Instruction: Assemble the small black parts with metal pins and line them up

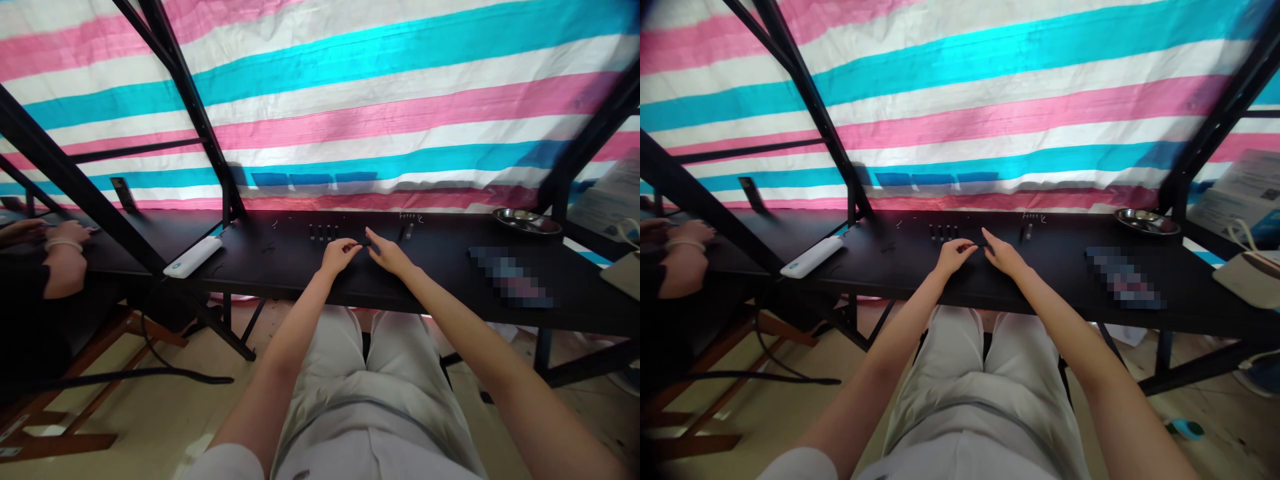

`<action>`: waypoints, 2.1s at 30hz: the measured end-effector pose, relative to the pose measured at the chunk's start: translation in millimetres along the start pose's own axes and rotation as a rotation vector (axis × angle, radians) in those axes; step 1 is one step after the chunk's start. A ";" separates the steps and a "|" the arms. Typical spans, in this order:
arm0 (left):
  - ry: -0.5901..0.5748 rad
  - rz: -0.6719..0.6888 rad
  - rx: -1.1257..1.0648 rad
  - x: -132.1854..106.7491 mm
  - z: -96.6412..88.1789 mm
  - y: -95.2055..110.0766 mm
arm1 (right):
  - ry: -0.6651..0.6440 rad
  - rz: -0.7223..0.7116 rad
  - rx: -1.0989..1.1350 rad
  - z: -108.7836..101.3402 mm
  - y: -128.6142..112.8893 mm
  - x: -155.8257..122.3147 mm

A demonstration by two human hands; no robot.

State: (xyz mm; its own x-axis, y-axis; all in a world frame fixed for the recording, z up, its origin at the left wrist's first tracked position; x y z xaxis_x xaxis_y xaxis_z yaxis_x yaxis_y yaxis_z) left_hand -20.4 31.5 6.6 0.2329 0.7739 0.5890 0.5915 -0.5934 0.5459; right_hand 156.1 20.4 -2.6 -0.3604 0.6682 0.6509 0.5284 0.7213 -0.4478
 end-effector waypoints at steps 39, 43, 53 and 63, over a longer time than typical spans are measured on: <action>0.450 -0.523 -0.216 1.5 -19.6 -21.2 | -0.118 0.603 -0.062 60.6 9.2 73.2; 0.445 -0.519 -0.211 1.6 -19.9 -20.9 | -0.118 0.594 -0.065 60.0 9.2 73.8; 0.433 -0.492 -0.195 1.7 -21.0 -18.4 | -0.141 0.492 -0.115 48.8 14.4 59.6; 0.421 -0.453 -0.216 0.8 -22.9 -11.7 | -0.138 0.428 -0.218 -31.2 40.7 -3.1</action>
State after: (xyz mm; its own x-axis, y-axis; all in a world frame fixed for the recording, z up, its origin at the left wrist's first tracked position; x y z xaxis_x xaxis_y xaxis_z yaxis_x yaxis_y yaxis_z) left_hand -44.8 34.0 14.3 -0.3512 0.8310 0.4314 0.3815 -0.2937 0.8764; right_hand 202.7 41.9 -3.7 -0.1661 0.9245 0.3431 0.7941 0.3317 -0.5093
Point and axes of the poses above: each hand's wrist, its own x-axis towards the middle knuckle, its own z-axis out of the palm, y = z × x, the point moved 2 cm from there along x, towards the middle knuckle, and after that the axes turned 11 degrees about x, right-handed, at the moved point
